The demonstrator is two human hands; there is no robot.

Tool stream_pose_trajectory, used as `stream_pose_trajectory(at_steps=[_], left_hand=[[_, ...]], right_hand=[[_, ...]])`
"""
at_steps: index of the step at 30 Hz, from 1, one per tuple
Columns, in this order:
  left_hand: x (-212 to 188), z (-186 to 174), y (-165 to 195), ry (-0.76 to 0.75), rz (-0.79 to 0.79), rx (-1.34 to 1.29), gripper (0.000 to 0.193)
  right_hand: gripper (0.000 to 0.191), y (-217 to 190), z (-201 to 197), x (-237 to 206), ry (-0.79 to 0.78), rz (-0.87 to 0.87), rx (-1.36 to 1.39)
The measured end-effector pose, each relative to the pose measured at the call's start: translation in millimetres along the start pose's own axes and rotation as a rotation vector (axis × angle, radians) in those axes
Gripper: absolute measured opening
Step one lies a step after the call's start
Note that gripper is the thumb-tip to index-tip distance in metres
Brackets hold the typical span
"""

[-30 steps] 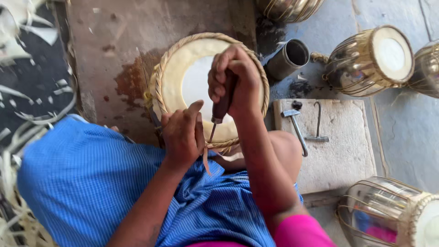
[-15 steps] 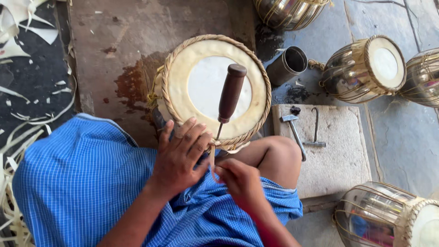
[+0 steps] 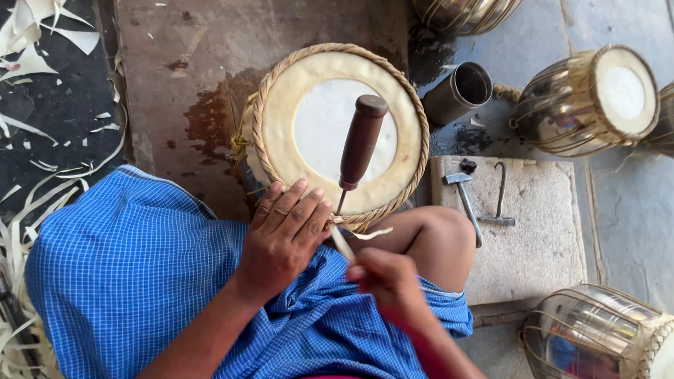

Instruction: The person uses a metal awl to pull and weave leather straps through the braided rim of a traditional drum while sitting on a stone floor.

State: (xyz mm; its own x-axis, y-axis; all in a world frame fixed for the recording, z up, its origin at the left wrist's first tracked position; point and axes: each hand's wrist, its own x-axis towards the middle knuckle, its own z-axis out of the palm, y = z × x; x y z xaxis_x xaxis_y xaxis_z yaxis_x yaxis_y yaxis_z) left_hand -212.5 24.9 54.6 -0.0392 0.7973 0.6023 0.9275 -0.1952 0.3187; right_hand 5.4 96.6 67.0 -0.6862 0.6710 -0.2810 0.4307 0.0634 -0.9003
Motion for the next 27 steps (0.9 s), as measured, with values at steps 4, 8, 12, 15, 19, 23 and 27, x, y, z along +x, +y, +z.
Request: stream_pose_trajectory(at_steps=[4,8,12,15,19,23,27], left_hand=[[-2,3,-10,0.048,0.110,0.017,0.036],[5,-6,-12,0.008,0.078,0.032,0.037],[18,-22,-17,0.003,0.015,-0.140,0.038],[2,-30,-4,0.118,-0.097,-0.212,0.050],[-32,-5,26,-0.025,-0.702,-0.521,0.027],[-47,31,29,-0.049,-0.943,-1.300,0.027],[-57,36,21,0.012,-0.815,-1.379,0.024]], right_hand=[[0.017,28,-6,-7,0.132,-0.090,-0.126],[0.005,56,38,32,0.144,-0.270,-0.350],[0.007,54,44,43,0.058,-0.293,-0.238],[0.018,36,34,20,-0.004,-0.173,-0.133],[0.028,26,37,2,-0.061,0.048,0.027],[0.016,46,46,7,-0.155,0.200,0.417],[0.014,66,39,12,-0.210,0.297,0.989]])
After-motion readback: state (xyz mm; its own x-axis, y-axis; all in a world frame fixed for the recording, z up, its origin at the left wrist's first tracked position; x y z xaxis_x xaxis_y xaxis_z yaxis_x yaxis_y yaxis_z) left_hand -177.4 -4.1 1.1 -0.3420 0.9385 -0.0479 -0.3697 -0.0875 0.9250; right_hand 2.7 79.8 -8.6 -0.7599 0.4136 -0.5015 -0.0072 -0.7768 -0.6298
